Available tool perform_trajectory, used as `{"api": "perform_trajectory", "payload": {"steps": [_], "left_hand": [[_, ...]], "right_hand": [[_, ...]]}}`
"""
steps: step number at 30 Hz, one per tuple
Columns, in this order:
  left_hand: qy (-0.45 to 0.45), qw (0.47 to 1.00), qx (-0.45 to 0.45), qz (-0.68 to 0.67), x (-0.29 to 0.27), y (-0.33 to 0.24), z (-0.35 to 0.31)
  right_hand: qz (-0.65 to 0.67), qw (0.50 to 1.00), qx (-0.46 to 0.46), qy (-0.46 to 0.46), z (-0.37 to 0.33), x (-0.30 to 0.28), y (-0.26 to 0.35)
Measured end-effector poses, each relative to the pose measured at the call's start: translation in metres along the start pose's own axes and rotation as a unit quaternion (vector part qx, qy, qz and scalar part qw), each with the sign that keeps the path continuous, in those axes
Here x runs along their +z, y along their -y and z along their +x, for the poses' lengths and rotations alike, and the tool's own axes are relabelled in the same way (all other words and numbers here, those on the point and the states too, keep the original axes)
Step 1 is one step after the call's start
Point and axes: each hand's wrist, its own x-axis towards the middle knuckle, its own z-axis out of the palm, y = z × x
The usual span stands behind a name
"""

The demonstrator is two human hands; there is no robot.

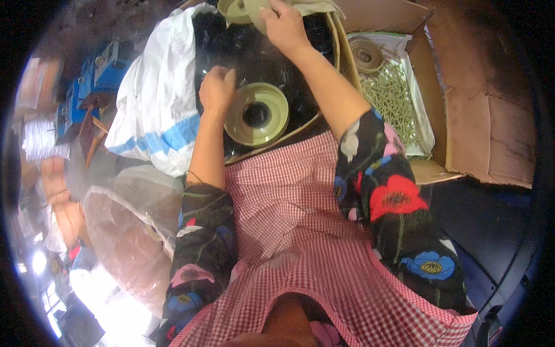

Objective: The person inserts black circular components into light-colored filter housings by hand and places the finished units into a large plastic-lined bag.

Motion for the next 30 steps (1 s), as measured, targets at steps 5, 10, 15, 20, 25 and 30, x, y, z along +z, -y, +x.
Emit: {"api": "perform_trajectory", "payload": {"steps": [5,10,15,20,25,30], "left_hand": [[-0.058,0.989,0.105,-0.085,0.058,0.047,0.039],[-0.004,0.999,-0.039,-0.032,0.057,0.042,0.042],[-0.047,0.994,-0.092,-0.038,0.047,0.029,0.036],[-0.130,0.979,-0.132,-0.084,0.042,0.045,0.054],[-0.049,0.889,-0.170,-0.423,-0.022,-0.017,0.024],[-0.046,0.848,-0.060,-0.524,-0.017,-0.032,0.012]], "right_hand": [[0.370,0.915,0.156,-0.029,0.009,-0.010,0.008],[0.517,0.826,0.205,-0.090,0.029,-0.035,-0.026],[0.499,0.782,0.328,-0.177,0.029,-0.044,-0.043],[0.220,0.910,0.333,-0.116,0.027,-0.046,-0.067],[0.395,0.775,0.490,-0.047,-0.001,-0.008,0.024],[0.120,0.867,0.433,0.217,-0.035,0.012,0.042]]}}
